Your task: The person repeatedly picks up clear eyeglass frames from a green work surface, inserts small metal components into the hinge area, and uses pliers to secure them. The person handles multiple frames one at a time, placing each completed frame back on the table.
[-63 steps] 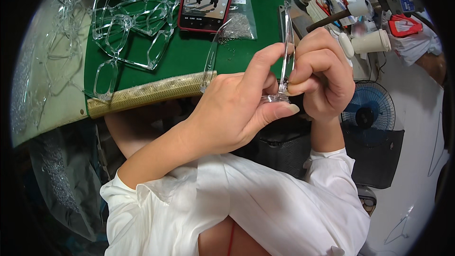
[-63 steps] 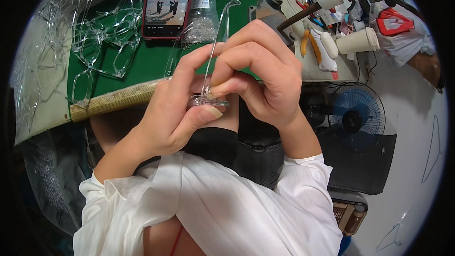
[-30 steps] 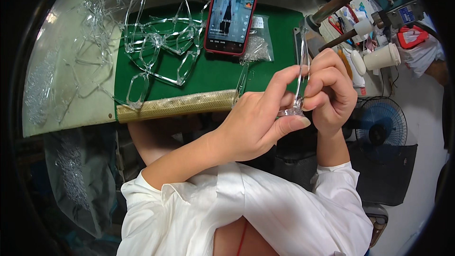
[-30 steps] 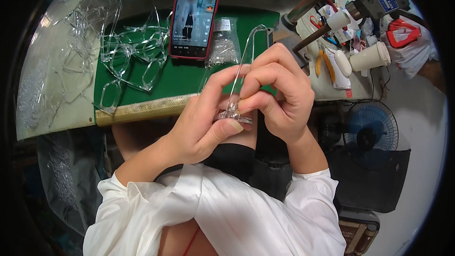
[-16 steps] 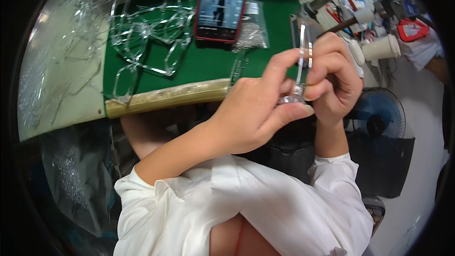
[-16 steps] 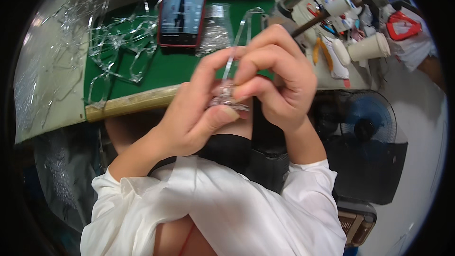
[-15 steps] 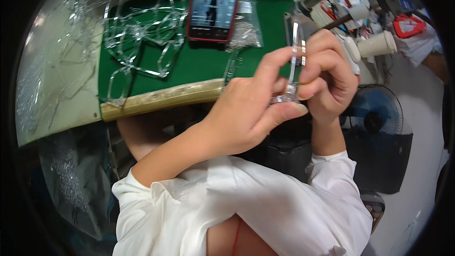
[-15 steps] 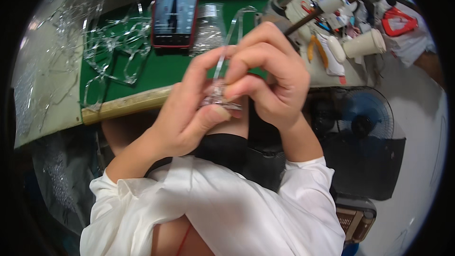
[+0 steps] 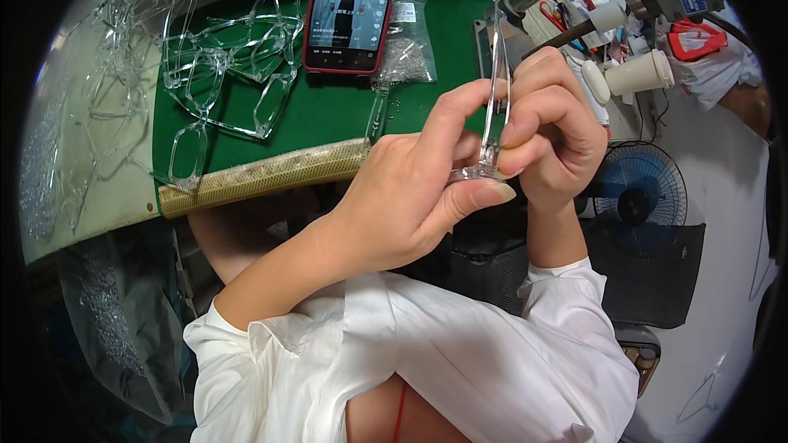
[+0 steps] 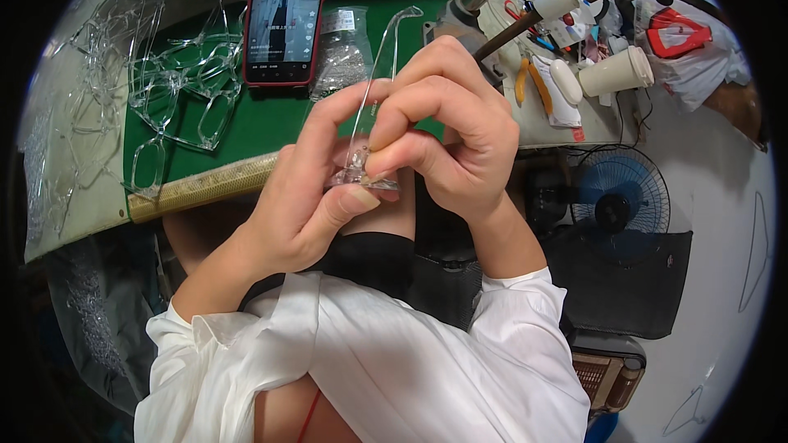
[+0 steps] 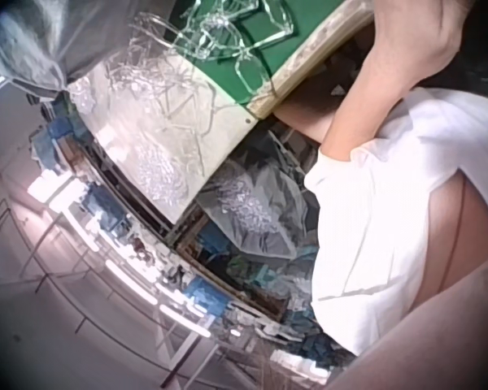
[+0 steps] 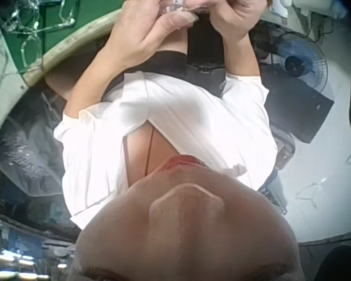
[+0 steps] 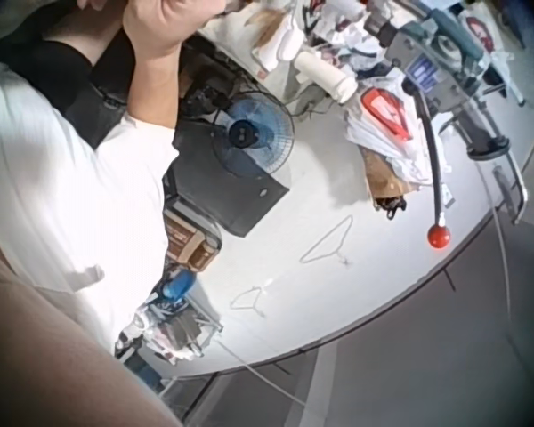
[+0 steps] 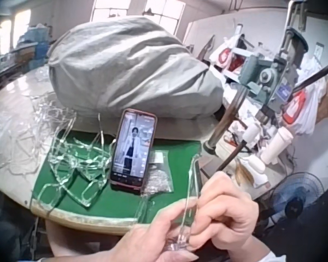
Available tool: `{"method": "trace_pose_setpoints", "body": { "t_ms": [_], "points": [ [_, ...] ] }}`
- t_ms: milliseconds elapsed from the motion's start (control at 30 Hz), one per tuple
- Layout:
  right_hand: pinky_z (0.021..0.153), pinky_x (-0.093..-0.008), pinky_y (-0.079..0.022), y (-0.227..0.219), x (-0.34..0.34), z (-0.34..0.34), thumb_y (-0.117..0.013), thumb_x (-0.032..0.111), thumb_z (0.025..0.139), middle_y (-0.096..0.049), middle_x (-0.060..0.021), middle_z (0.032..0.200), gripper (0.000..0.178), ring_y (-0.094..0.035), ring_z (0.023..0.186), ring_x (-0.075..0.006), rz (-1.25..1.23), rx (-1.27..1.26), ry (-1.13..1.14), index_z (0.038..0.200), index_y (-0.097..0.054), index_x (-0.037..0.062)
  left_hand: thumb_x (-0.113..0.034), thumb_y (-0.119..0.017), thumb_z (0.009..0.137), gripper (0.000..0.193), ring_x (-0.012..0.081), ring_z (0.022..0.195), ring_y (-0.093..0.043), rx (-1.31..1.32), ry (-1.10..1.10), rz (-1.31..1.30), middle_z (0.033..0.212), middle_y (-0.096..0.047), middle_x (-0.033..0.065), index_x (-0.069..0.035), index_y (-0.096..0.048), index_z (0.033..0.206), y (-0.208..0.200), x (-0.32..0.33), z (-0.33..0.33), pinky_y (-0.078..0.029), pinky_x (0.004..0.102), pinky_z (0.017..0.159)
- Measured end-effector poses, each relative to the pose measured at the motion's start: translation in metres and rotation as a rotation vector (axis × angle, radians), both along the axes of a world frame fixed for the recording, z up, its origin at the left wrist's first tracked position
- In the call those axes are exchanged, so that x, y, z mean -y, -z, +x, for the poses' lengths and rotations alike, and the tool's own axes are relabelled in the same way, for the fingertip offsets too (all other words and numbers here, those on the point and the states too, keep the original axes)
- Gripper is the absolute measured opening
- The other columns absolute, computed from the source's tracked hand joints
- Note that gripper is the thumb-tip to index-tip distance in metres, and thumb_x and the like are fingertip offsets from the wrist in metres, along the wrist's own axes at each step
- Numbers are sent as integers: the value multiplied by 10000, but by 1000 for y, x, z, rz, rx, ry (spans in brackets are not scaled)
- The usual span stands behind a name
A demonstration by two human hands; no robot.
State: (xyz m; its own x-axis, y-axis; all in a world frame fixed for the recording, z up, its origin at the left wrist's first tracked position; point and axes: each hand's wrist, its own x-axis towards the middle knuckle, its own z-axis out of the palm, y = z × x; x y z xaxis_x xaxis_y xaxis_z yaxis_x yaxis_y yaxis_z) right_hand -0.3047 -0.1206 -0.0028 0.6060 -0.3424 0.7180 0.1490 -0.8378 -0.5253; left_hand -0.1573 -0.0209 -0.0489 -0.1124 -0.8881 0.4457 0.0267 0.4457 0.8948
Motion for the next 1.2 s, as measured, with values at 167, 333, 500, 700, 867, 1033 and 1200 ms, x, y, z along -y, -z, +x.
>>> {"method": "trace_pose_setpoints", "body": {
  "t_ms": [167, 333, 500, 700, 867, 1033, 1200],
  "points": [
    [615, -263, -406, -1, 2, 0, -789, 127, 613, -558, -35, 738, 195, -502, 707, -158, 37, -1, -32, 710, -643, 41, -332, -616, 889, 687, 337, 574, -565, 19, -62, -48, 645, -534, 115, 17, -257, 1360, 3, 1, -3, -429, 376, 532],
    [604, -227, -389, 2, 1, 1, -839, 144, 606, -519, -26, 754, 274, -476, 712, -118, 220, 65, -59, 733, -618, 43, -328, -607, 895, 681, 334, 573, -570, 20, -26, -51, 653, -542, 119, 17, -249, 1360, 2, 4, -2, -430, 374, 528],
    [607, -196, -352, 3, 5, -1, -876, 178, 567, -486, -14, 760, 358, -455, 707, -105, 276, 69, -74, 721, -582, 43, -344, -574, 918, 668, 312, 613, -620, -57, 62, 5, 756, -623, 126, 9, -230, 1369, -3, 5, -1, -463, 349, 553],
    [618, -199, -365, 5, 4, -13, -812, 176, 691, -518, -20, 825, 273, -477, 716, -109, 234, -26, 37, 844, -650, 18, -506, -470, 942, 779, 136, 821, -575, -123, 73, 41, 1016, -578, 99, 11, -161, 1436, -6, 13, -2, -464, 255, 751],
    [738, -240, -437, 3, -11, -21, -686, 104, 831, -545, -35, 908, 172, -529, 835, -117, 716, 104, 9, 951, -690, -18, -375, -509, 955, 655, 365, 902, -645, -75, -68, -78, 971, -646, 194, 14, -215, 1392, -13, 40, -19, -487, 362, 786],
    [776, -231, -422, -9, 28, -54, -676, 123, 847, -551, -19, 905, 190, -535, 850, -108, 578, 88, 99, 964, -683, -26, -228, -604, 873, 350, 334, 856, -627, 554, -366, -392, 876, -640, 149, -12, -546, 1143, -21, 75, -30, -498, 414, 691],
    [799, -236, -421, -18, 75, -88, -666, 159, 868, -589, -2, 873, 190, -546, 842, -93, 522, 72, 154, 952, -684, -10, -169, -603, 881, 148, 345, 575, -593, 706, -351, -328, 657, -607, 147, -22, -586, 888, -23, 112, -61, -438, 433, 497]
  ]
}}
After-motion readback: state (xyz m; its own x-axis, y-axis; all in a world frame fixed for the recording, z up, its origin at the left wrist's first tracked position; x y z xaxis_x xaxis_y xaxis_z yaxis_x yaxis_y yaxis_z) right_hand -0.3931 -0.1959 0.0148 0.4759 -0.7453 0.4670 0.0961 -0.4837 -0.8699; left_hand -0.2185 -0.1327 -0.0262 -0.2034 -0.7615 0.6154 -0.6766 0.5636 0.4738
